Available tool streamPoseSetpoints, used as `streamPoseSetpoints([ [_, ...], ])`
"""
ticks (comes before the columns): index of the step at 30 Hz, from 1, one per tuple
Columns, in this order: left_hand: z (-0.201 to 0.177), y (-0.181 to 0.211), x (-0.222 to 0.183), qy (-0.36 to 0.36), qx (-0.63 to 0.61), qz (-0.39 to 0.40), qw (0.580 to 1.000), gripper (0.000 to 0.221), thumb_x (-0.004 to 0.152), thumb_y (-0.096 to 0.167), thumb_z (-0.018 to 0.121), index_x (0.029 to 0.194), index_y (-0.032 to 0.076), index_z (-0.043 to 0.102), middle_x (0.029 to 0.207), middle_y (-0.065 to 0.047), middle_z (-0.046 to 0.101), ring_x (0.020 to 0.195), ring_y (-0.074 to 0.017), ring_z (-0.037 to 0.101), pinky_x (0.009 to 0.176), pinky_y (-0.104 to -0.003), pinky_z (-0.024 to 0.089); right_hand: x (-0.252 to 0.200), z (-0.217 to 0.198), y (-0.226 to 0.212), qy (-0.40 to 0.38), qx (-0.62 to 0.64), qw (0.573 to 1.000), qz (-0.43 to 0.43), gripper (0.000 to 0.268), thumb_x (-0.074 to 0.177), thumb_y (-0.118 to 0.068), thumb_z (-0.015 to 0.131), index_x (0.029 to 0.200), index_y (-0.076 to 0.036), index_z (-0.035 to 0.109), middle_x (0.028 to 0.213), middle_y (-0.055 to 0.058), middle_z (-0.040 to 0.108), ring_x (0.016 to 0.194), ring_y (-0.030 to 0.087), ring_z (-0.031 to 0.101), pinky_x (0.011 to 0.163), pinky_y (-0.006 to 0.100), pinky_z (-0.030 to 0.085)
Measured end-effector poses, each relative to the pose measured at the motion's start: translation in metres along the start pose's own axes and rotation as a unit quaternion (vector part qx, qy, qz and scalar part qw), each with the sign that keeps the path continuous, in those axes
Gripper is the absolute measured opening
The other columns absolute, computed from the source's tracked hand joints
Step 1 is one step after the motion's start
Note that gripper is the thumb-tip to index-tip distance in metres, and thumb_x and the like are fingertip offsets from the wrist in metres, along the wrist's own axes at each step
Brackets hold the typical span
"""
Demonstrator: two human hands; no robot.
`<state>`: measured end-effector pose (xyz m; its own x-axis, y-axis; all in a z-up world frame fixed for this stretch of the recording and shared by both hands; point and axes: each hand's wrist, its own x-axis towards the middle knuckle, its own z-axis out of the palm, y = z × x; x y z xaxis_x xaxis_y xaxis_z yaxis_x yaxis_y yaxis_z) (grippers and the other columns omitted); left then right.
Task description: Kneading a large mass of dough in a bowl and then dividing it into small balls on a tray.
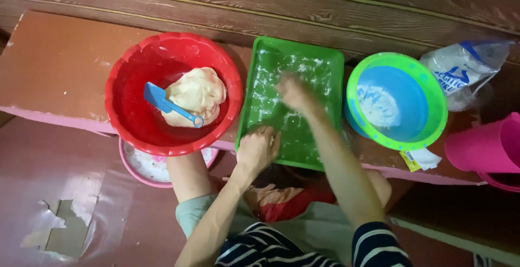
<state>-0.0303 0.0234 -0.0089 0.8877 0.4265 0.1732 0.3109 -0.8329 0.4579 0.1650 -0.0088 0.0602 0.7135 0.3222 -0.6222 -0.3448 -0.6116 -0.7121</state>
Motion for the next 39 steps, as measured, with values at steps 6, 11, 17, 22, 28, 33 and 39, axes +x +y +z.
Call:
streamPoseSetpoints([
  [6,0.005,-0.002,-0.003,0.035,-0.004,0.001,0.999,0.035,0.095,0.045,0.06,0.075,0.016,0.062,0.069,-0.006,0.065,0.066,-0.0326,0.074,0.059,-0.045,0.061,0.025,0.014,0.015,0.012,-0.475,0.84,-0.26,0.053,0.113,-0.045,0.028,0.153,-0.017,0.048,0.163,0.008,0.04,0.155,0.034,0.025,0.123,0.057,0.024],
  [11,0.006,-0.003,-0.001,0.055,0.023,0.018,0.998,0.031,0.093,0.043,0.062,0.074,0.019,0.062,0.069,-0.004,0.066,0.062,-0.0297,0.074,0.055,-0.043,0.06,-0.017,0.02,0.01,-0.004,-0.525,0.824,-0.212,0.062,0.11,-0.049,0.022,0.16,-0.011,0.03,0.167,0.016,0.025,0.155,0.042,0.017,0.122,0.061,0.018],
  [17,0.008,-0.004,-0.003,0.035,0.017,0.019,0.999,0.033,0.094,0.043,0.062,0.074,0.017,0.063,0.068,-0.007,0.067,0.06,-0.0318,0.073,0.052,-0.044,0.059,0.008,0.014,0.003,0.007,-0.459,0.846,-0.272,0.057,0.111,-0.049,0.026,0.154,-0.014,0.039,0.164,0.017,0.025,0.15,0.044,0.023,0.119,0.066,0.018],
  [22,0.002,0.001,0.0,0.033,0.021,0.012,0.999,0.032,0.097,0.039,0.059,0.075,0.016,0.063,0.067,-0.007,0.065,0.058,-0.032,0.073,0.052,-0.045,0.058,-0.032,0.018,0.01,0.008,-0.506,0.848,-0.16,0.055,0.105,-0.036,0.038,0.151,-0.007,0.045,0.168,0.023,0.018,0.153,0.048,0.018,0.117,0.071,0.022],
  [28,-0.004,-0.01,0.001,0.062,-0.126,0.001,0.99,0.036,0.103,0.033,0.061,0.08,0.006,0.057,0.074,-0.011,0.055,0.063,-0.0416,0.069,0.052,-0.051,0.054,-0.001,-0.013,0.045,-0.042,-0.448,0.858,-0.248,0.061,0.111,-0.053,0.029,0.162,-0.019,0.032,0.172,0.012,0.014,0.156,0.039,0.014,0.122,0.062,0.016],
  [33,-0.07,0.036,0.005,0.138,-0.338,0.094,0.926,0.026,0.092,0.018,0.077,0.074,0.012,0.06,0.067,-0.005,0.048,0.065,-0.031,0.061,0.061,-0.038,0.052,-0.001,-0.013,0.063,-0.06,-0.472,0.847,-0.239,0.078,0.107,-0.053,0.043,0.168,-0.021,0.007,0.173,0.012,-0.003,0.158,0.034,-0.002,0.126,0.06,0.006],
  [39,-0.138,0.089,-0.022,0.206,-0.3,0.143,0.92,0.037,0.082,0.018,0.078,0.061,0.021,0.047,0.055,0.003,0.05,0.044,-0.0228,0.06,0.042,-0.029,0.048,-0.014,-0.015,0.049,-0.089,-0.421,0.879,-0.207,0.079,0.107,-0.052,0.045,0.167,-0.016,0.01,0.173,0.014,-0.005,0.158,0.034,-0.009,0.125,0.056,-0.005],
])
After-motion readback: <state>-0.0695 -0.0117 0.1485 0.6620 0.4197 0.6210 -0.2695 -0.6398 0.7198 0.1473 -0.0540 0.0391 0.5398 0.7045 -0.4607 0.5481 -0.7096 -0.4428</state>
